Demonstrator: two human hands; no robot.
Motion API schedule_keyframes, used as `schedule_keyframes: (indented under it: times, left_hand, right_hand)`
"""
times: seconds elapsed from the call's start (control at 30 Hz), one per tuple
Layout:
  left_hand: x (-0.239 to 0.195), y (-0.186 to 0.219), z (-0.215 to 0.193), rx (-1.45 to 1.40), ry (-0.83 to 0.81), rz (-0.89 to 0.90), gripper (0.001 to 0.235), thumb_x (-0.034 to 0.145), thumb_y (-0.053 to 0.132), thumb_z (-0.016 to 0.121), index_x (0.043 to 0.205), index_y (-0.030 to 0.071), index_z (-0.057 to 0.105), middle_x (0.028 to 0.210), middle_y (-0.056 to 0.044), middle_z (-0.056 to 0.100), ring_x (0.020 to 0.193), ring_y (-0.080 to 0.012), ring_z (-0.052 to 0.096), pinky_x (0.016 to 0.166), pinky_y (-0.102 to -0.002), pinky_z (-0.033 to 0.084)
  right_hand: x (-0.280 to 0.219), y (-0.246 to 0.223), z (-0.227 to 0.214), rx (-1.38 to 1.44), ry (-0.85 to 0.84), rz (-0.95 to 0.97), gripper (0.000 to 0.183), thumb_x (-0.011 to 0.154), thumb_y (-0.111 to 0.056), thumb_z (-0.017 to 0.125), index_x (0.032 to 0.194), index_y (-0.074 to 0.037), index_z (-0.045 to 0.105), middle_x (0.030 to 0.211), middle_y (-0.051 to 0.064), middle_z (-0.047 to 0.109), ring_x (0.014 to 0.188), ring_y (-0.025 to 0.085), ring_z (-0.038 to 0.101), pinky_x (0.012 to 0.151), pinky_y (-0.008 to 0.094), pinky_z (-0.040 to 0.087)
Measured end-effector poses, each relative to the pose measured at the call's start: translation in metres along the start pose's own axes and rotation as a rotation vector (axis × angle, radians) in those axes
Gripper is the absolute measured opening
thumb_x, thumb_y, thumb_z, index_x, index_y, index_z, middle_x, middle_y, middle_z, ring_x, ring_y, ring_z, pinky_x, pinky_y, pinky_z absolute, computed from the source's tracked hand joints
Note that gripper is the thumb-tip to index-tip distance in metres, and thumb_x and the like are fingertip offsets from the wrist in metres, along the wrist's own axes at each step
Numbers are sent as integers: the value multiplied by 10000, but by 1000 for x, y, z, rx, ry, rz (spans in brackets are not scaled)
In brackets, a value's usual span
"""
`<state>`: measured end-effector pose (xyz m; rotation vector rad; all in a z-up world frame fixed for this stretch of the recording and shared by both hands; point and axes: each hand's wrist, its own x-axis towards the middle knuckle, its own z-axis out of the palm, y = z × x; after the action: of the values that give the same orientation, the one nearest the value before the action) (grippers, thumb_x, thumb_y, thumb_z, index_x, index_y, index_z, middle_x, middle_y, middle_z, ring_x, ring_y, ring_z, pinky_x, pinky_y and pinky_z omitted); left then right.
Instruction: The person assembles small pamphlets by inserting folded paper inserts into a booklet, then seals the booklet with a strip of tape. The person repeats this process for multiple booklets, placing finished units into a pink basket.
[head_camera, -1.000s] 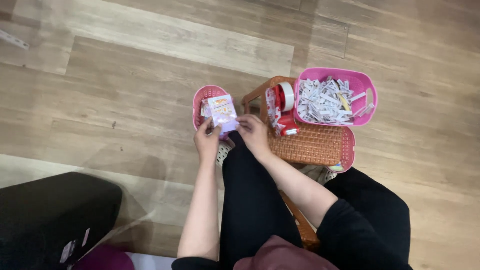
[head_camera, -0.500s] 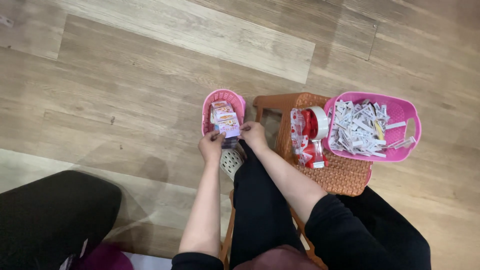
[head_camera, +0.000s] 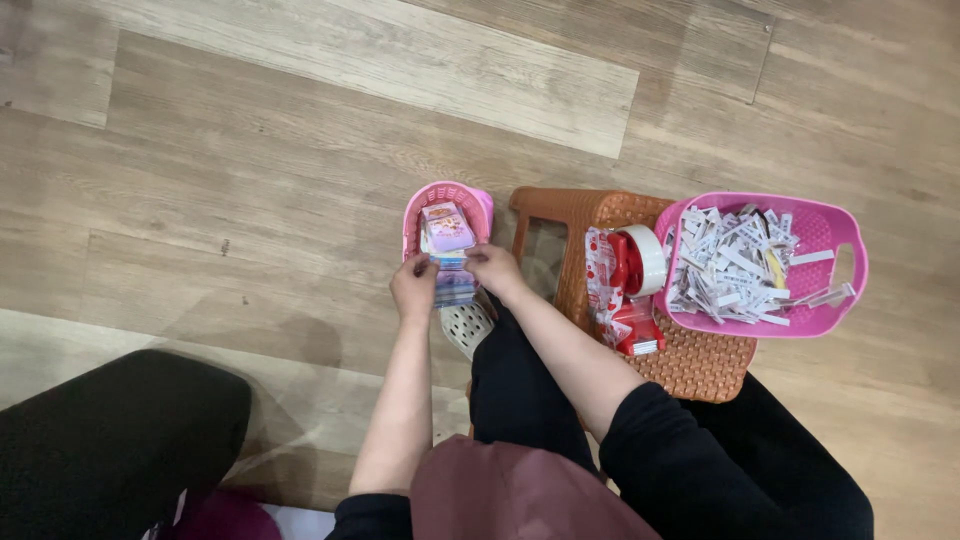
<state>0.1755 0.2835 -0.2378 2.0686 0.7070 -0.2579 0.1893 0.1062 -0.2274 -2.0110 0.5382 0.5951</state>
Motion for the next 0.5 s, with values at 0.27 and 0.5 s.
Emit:
schedule_keyframes:
  times: [0.27, 0.5]
  left_hand:
    - [-36, 55, -33, -176, -27, 129, 258, 831, 188, 833, 1087, 177, 804, 1007, -97, 788, 933, -276, 758, 818, -369, 614]
    - [-93, 115, -75, -182, -50, 350, 232, 877, 185, 768, 1103, 132, 779, 1015, -26, 798, 803, -148, 724, 750, -307, 565]
  right_hand:
    - [-56, -50, -38, 37, 1, -87, 372, 800, -309, 746, 1167, -257, 774, 1152, 60, 770, 1172, 263, 679, 1002, 403, 547]
    - [-144, -115, -91, 379, 3, -261, 259, 903, -175, 737, 1157, -131, 720, 1137, 38, 780, 1023, 119, 747, 926, 229, 578]
